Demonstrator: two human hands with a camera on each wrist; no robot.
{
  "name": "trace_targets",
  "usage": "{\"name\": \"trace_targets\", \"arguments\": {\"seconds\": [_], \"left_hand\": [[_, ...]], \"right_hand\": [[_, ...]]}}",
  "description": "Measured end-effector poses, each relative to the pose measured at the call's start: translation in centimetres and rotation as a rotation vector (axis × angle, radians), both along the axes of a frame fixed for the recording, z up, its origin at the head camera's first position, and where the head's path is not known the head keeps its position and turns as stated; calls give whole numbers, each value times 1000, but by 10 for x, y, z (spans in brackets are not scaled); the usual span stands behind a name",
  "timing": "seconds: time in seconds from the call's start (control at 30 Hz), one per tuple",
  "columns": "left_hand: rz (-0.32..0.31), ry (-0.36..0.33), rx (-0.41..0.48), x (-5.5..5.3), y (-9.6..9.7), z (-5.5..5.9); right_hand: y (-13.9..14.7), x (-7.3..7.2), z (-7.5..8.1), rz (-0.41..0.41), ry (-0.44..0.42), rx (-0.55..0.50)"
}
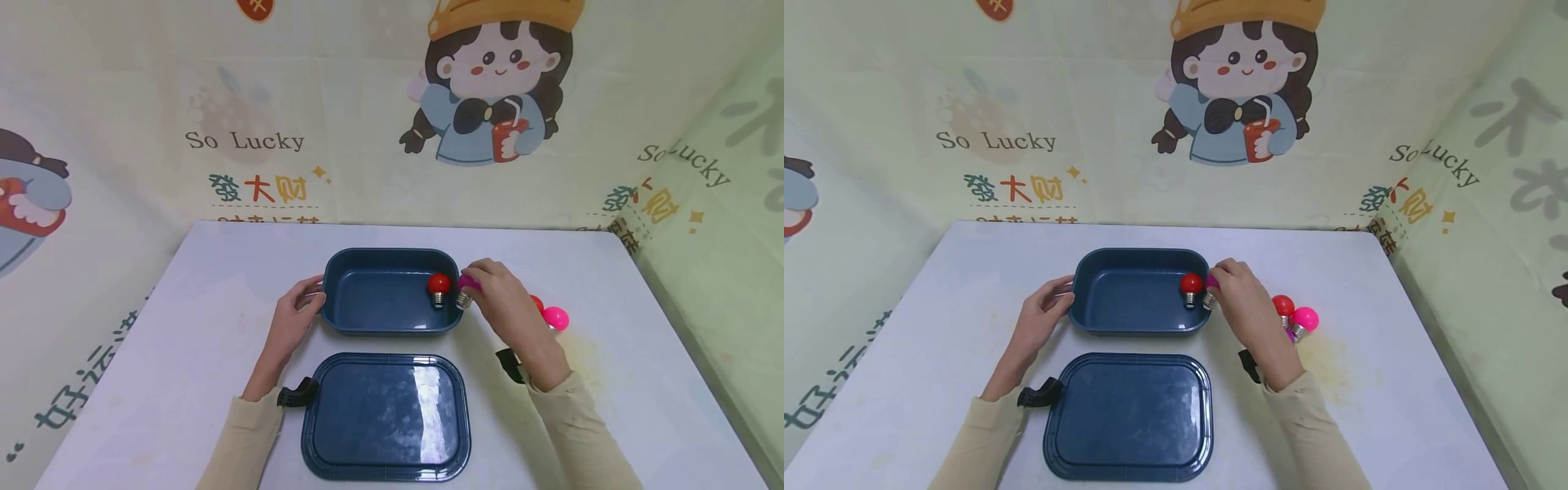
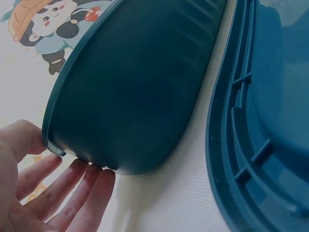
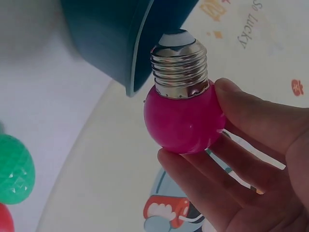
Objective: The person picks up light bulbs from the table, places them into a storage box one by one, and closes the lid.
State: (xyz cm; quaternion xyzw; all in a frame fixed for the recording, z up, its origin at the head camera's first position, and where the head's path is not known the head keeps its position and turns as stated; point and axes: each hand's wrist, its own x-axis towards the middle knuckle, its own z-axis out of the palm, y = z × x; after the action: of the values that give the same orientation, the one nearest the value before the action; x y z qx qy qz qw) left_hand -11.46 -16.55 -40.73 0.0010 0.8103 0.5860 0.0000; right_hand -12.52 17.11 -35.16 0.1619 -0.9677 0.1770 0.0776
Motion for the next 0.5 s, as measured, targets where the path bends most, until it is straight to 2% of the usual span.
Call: {"name": "trace_targets", "arguments": {"seconds": [0.5], "left_hand": [[-6,11,-5,1,0,0]], "right_hand": [[-15,-2,-3,45,11,16]]}}
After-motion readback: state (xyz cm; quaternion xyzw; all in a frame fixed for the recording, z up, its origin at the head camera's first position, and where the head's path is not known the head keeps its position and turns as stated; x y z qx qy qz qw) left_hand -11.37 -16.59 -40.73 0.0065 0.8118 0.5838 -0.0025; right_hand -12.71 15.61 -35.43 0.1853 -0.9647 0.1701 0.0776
